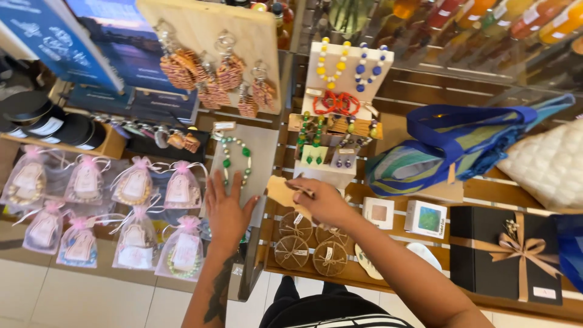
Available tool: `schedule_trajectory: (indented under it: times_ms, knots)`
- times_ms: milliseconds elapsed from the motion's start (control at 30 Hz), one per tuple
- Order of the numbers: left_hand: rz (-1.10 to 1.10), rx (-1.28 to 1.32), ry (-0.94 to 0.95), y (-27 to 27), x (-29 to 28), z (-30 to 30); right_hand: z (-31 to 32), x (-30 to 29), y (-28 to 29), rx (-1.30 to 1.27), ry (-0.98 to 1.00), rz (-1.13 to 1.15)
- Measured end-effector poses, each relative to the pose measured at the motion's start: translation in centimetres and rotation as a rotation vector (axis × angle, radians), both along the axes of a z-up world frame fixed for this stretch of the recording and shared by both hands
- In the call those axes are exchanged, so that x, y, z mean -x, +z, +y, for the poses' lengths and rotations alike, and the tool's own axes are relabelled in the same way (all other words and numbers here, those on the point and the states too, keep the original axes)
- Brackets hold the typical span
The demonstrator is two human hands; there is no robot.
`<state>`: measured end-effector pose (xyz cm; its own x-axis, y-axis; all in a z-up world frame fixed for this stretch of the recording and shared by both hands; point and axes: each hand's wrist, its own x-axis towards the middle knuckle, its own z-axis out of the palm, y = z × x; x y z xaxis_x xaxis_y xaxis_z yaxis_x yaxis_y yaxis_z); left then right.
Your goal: The recorder is dusting various merchandise items on a retail display, including bags, jewelry, and souvenirs, using a small cloth.
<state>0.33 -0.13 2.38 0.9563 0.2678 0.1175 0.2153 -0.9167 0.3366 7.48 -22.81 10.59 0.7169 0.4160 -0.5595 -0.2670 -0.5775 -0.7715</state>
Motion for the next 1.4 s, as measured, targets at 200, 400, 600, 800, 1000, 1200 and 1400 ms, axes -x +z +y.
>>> schedule_trajectory:
  times_ms: [200,400,600,800,1000,1200,1400]
  knots:
    - [-0.272,0.139,-0.134,4.4,-1.2,-4.7,-11.7,-1.9,-4.7,-0.779,-0.530,0.276]
    - [-0.031,0.622,-0.388,6.7,-5.8,-16.7,-21.6,-2.8,0.4,-0.723,-0.792,-0.015]
    - [-0.139,0.555,-0.625,0.5,-11.3,-27.0,-24.7,-2.5,-4.0,-0.125,-0.336,-0.795]
    - [-0.093,0.601,-0.539,0.1,-11.8,-28.9,-27.5,-4.2,-1.7,0.389,-0.418,-1.003]
    - [-0.013,0.602,-0.460,0.7,-11.8,-29.6,-28.6,-4.0,-2.7,0.221,-0.090,-1.000]
    - [-0.066,0.571,-0.436,0.0,-11.3,-29.9,-34.1,-7.2,-3.2,0.273,-0.654,-0.935]
    - [-0.017,0.535,-0.418,0.1,-11.4,-30.1,-33.3,-4.8,-7.5,-0.035,-0.629,-0.918]
